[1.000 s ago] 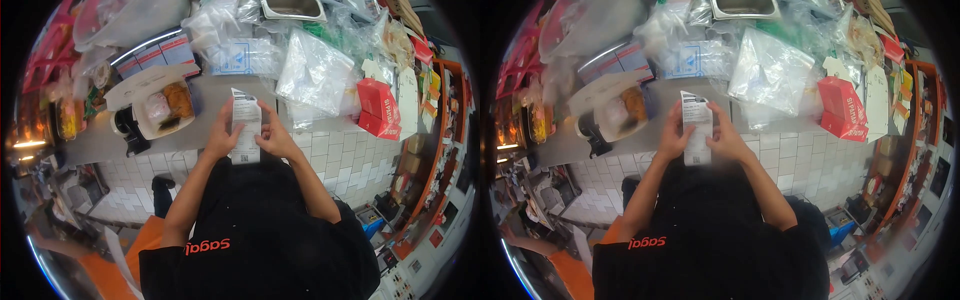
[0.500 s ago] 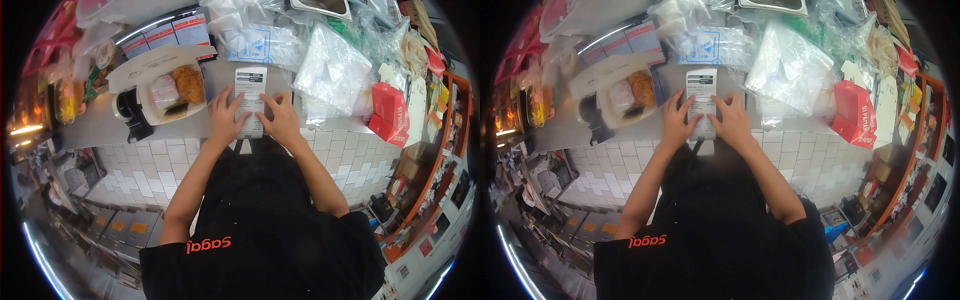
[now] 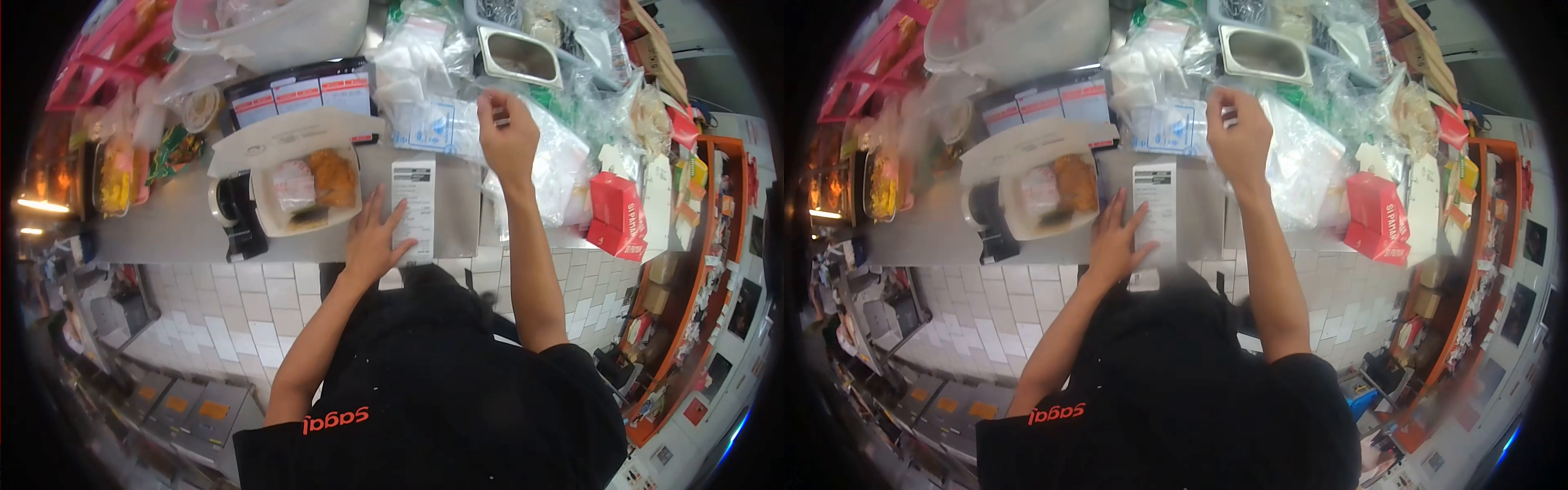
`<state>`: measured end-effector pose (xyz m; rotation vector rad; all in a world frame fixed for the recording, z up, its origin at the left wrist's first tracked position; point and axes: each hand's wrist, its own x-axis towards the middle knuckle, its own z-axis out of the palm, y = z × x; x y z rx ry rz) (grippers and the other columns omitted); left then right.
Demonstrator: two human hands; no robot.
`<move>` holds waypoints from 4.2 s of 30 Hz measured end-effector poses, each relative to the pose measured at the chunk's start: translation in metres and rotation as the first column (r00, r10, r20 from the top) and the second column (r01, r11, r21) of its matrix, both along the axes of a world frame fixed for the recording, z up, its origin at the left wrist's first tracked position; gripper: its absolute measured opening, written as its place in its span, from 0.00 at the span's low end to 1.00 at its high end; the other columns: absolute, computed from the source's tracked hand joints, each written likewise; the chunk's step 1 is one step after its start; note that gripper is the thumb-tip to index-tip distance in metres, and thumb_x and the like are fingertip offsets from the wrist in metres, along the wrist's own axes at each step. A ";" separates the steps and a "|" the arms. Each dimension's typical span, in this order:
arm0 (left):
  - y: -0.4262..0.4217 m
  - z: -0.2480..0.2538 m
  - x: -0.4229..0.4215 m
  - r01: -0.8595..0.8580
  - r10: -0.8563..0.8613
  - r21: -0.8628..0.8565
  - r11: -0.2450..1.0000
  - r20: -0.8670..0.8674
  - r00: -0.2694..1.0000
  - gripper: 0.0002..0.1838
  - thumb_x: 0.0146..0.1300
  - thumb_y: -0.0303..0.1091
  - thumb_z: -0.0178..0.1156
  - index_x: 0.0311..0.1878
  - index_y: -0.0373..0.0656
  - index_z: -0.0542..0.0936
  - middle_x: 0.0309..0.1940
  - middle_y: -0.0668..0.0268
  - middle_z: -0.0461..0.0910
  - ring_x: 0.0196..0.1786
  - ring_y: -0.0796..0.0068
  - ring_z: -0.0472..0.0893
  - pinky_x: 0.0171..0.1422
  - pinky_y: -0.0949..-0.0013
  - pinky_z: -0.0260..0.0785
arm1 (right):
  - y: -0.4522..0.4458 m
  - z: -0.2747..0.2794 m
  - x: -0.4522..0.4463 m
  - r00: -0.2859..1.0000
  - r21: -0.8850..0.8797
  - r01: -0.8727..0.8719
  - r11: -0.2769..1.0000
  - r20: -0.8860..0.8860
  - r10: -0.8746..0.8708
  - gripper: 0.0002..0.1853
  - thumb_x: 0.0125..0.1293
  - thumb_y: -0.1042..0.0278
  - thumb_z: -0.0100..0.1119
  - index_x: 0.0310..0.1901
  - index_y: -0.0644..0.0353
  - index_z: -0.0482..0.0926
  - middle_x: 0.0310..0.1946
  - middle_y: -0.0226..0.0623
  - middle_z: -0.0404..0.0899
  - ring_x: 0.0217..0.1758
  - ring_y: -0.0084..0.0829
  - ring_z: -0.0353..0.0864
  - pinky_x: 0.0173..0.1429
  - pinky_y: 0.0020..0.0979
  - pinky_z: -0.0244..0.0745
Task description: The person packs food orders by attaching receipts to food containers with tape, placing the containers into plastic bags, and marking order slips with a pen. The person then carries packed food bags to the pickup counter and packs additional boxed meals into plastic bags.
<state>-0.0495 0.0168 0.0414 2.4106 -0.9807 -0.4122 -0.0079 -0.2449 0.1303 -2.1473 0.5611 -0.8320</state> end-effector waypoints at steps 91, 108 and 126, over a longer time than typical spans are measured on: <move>0.023 -0.009 0.005 -0.081 0.039 0.194 0.978 0.211 0.977 0.57 0.34 0.79 0.64 0.73 0.71 0.64 0.75 0.60 0.54 0.70 0.56 0.59 0.61 0.34 0.54 | 0.113 -0.101 -0.150 0.919 0.317 -0.382 0.868 0.031 0.393 0.08 0.50 0.82 0.67 0.30 0.62 0.77 0.28 0.40 0.79 0.33 0.33 0.82 0.37 0.30 0.78; 0.094 0.116 0.191 -0.119 0.268 -0.257 0.959 0.685 0.678 0.30 0.49 0.38 0.72 0.59 0.52 0.78 0.47 0.60 0.81 0.54 0.56 0.77 0.55 0.56 0.69 | 0.090 -0.085 -0.096 0.804 -0.318 0.099 0.943 -0.534 -0.264 0.37 0.59 0.46 0.66 0.65 0.57 0.69 0.64 0.53 0.65 0.63 0.50 0.69 0.62 0.49 0.61; 0.130 0.050 0.093 -0.024 0.039 -0.141 0.990 0.106 0.994 0.36 0.61 0.43 0.64 0.67 0.33 0.65 0.65 0.41 0.64 0.70 0.40 0.61 0.71 0.49 0.54 | 0.190 -0.021 -0.054 0.868 0.029 -0.263 0.964 -0.430 0.249 0.29 0.62 0.56 0.64 0.61 0.62 0.72 0.48 0.54 0.72 0.52 0.51 0.72 0.59 0.47 0.66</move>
